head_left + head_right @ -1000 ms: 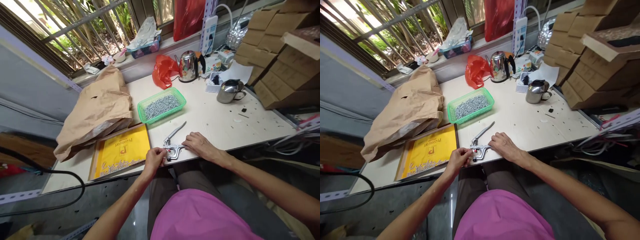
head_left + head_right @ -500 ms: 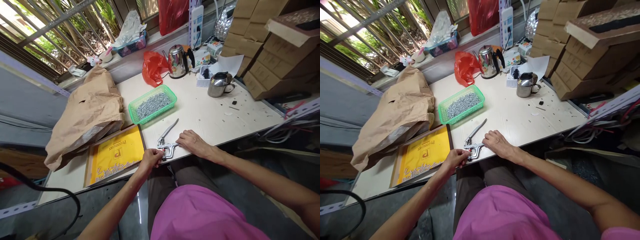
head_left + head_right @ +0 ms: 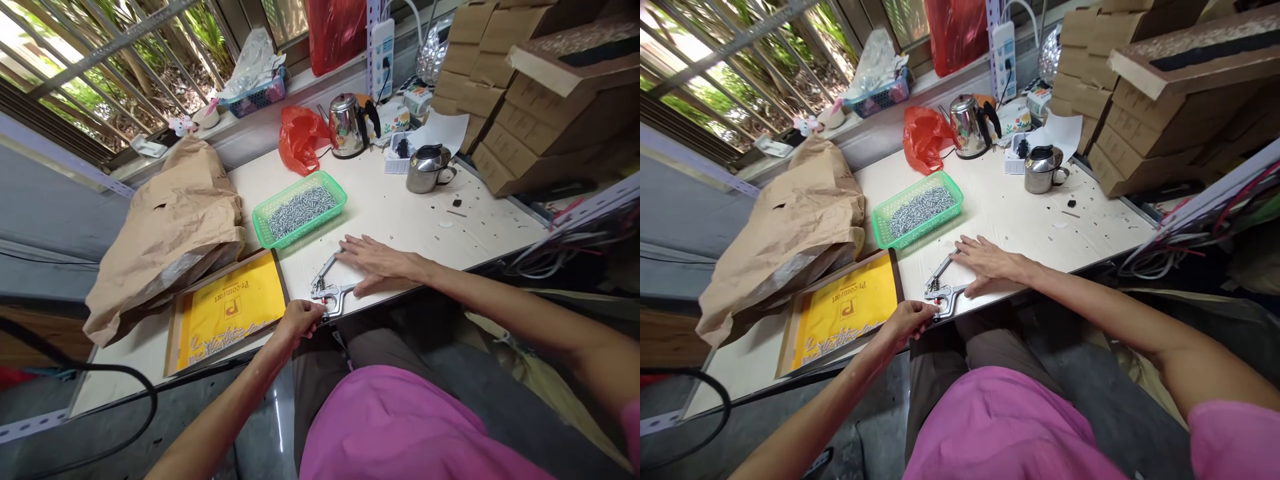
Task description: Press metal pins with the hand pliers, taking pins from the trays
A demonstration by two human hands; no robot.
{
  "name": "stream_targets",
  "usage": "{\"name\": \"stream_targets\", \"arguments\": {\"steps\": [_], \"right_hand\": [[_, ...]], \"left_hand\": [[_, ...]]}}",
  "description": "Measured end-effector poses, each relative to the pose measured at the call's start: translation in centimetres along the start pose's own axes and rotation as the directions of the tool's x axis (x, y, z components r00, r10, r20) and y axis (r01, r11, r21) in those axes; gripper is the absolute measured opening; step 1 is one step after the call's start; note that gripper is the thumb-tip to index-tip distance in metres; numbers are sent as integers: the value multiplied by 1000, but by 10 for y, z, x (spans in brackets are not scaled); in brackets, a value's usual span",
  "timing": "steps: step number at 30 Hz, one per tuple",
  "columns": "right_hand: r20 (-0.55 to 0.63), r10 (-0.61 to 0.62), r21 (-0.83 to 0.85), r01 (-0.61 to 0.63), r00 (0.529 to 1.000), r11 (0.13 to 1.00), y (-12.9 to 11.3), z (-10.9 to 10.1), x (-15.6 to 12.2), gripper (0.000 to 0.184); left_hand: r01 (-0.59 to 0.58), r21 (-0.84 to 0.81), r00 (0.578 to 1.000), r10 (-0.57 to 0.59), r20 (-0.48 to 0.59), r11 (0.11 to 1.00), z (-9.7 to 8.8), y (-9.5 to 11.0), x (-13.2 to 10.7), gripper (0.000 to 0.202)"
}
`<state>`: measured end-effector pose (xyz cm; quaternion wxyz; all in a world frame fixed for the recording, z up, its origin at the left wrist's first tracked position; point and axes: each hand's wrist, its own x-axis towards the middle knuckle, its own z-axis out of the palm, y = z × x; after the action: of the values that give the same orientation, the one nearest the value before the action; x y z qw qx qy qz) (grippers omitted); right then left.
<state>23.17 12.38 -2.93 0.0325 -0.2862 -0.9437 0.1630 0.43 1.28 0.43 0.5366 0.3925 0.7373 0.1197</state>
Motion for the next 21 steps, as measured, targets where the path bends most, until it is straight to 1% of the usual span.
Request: {"name": "stream_targets", "arguments": {"steps": [2, 6, 12, 15, 17, 18, 19, 20, 21], "right_hand": [[39, -21, -5, 21, 999, 1000, 5, -3, 9, 106], [32, -27, -28, 28, 999, 999, 2, -11, 14, 100], [73, 19, -77, -13, 997, 997, -12, -24, 8, 77], [77, 32, -100, -25, 997, 995, -15, -23, 5, 64], [67, 28, -102, -21, 997, 995, -16, -19, 3, 56], [59, 21, -100, -15, 998, 995, -16, -18, 1, 52], [48, 15, -99, -10, 999, 995, -17, -16, -1, 49], [36, 12, -99, -9, 999, 995, -18, -15, -3, 47], [28, 13, -100, -10, 1000, 995, -19, -14, -4, 45]], "left_hand": [[5, -15, 1000, -5, -5, 1000, 1, 0, -1, 45], [-6, -54, 1000, 5, -20, 999, 3, -3, -2, 43], [10, -56, 1000, -11, -27, 998, 4, -4, 0, 40], [16, -39, 999, -18, -35, 999, 4, -4, 0, 40], [8, 15, 999, -7, -32, 1000, 4, -6, -2, 38], [-22, 76, 998, 26, -53, 997, 4, -7, -4, 37], [-76, 165, 990, 93, -102, 983, 5, -7, -6, 35], [-144, 275, 967, 194, -166, 951, 6, -7, -8, 32], [-216, 396, 921, 321, -221, 892, 8, -7, -10, 28]]}}
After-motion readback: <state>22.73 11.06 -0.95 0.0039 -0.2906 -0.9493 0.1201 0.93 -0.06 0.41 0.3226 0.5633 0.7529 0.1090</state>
